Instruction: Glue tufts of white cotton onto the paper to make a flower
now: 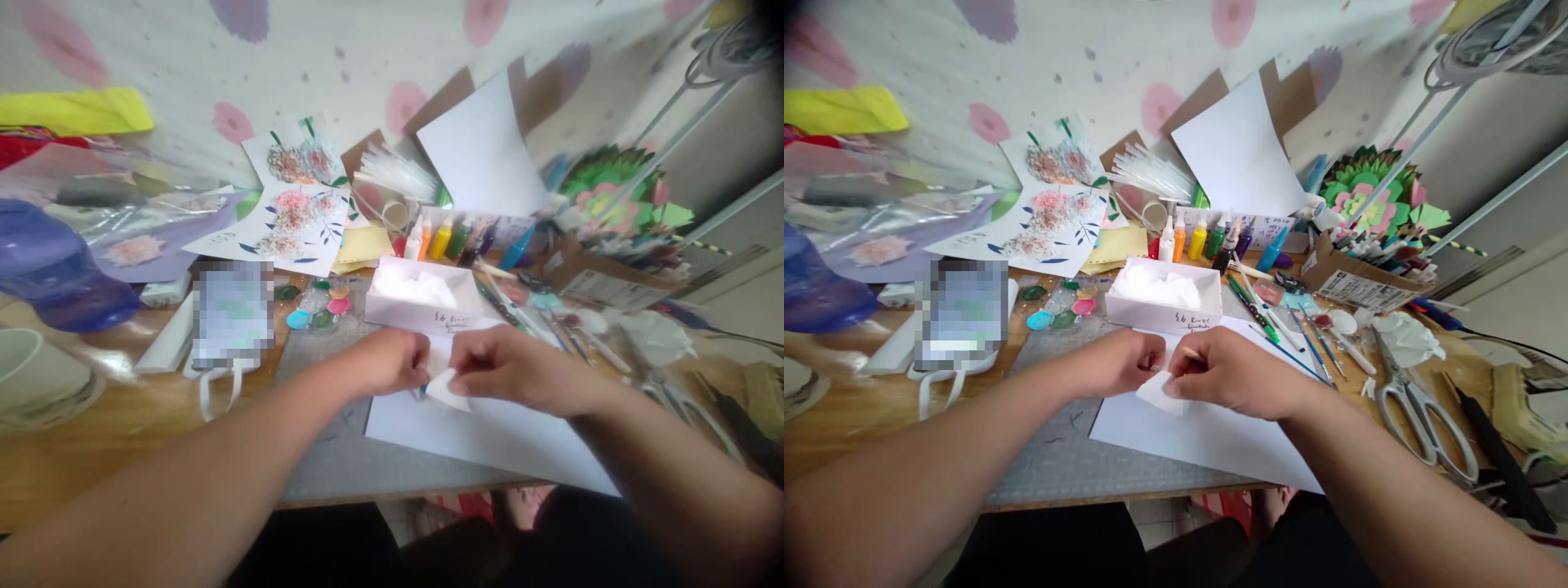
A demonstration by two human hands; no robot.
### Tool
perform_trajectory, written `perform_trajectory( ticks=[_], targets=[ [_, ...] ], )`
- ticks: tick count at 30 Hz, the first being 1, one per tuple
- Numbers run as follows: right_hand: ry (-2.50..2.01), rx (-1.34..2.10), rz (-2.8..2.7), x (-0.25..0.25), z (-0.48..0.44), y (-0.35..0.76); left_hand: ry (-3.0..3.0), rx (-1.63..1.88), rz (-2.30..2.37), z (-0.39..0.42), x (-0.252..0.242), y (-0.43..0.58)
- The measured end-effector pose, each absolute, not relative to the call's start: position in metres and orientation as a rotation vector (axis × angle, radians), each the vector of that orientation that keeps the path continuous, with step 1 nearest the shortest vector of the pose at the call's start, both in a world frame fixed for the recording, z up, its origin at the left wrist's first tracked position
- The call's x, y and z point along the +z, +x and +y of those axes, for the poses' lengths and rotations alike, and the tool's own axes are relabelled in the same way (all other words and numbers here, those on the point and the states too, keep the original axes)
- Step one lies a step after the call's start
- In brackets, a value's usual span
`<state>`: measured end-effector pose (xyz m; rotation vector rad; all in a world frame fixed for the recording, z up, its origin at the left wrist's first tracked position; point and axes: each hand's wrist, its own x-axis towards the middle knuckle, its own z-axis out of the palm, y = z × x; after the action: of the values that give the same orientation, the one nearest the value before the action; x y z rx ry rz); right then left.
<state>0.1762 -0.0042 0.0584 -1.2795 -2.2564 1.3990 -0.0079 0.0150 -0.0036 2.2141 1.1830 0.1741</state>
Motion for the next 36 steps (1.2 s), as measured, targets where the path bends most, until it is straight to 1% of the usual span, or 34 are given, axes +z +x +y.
perform_trajectory(
  ticks=[2, 4, 9, 11, 14, 18, 22, 26, 28, 36],
  targets=[
    [-1.422, 1.133, -2.354, 0.041, -0.01, 0.173, 2.198, 0.163, 1.194, 0.017, -0.005, -0.008],
    [-1.49, 0.94, -2.402, 0.028, -0.01, 0.169, 2.189, 0.171, 1.199, 0.018, -0.006, -0.007],
    [-1.515, 0.59, -2.53, 0.02, -0.007, 0.165, 2.126, 0.193, 1.189, 0.019, 0.0, -0.006],
    [-1.53, 0.53, -2.539, 0.021, -0.006, 0.166, 2.04, 0.288, 1.187, 0.018, 0.006, -0.007],
    [-1.52, 0.526, -2.553, 0.019, -0.006, 0.167, 1.909, 0.436, 1.134, 0.016, 0.015, -0.01],
    [-1.51, 0.561, -2.552, 0.016, -0.005, 0.168, 1.945, 0.271, 1.024, 0.015, 0.016, -0.01],
    [-1.466, 0.613, -2.473, 0.028, -0.004, 0.175, 2.119, 0.201, 1.129, 0.016, 0.008, -0.006],
    [-1.088, 0.881, -2.222, 0.047, -0.007, 0.188, 2.124, 0.182, 1.154, 0.015, 0.005, -0.005],
    [-0.974, 0.936, -2.154, 0.05, -0.012, 0.19, 2.117, 0.189, 1.163, 0.014, 0.005, -0.005],
    [-1.059, 0.842, -2.117, 0.037, -0.024, 0.177, 2.026, 0.194, 1.039, 0.015, 0.014, -0.01]
  ],
)
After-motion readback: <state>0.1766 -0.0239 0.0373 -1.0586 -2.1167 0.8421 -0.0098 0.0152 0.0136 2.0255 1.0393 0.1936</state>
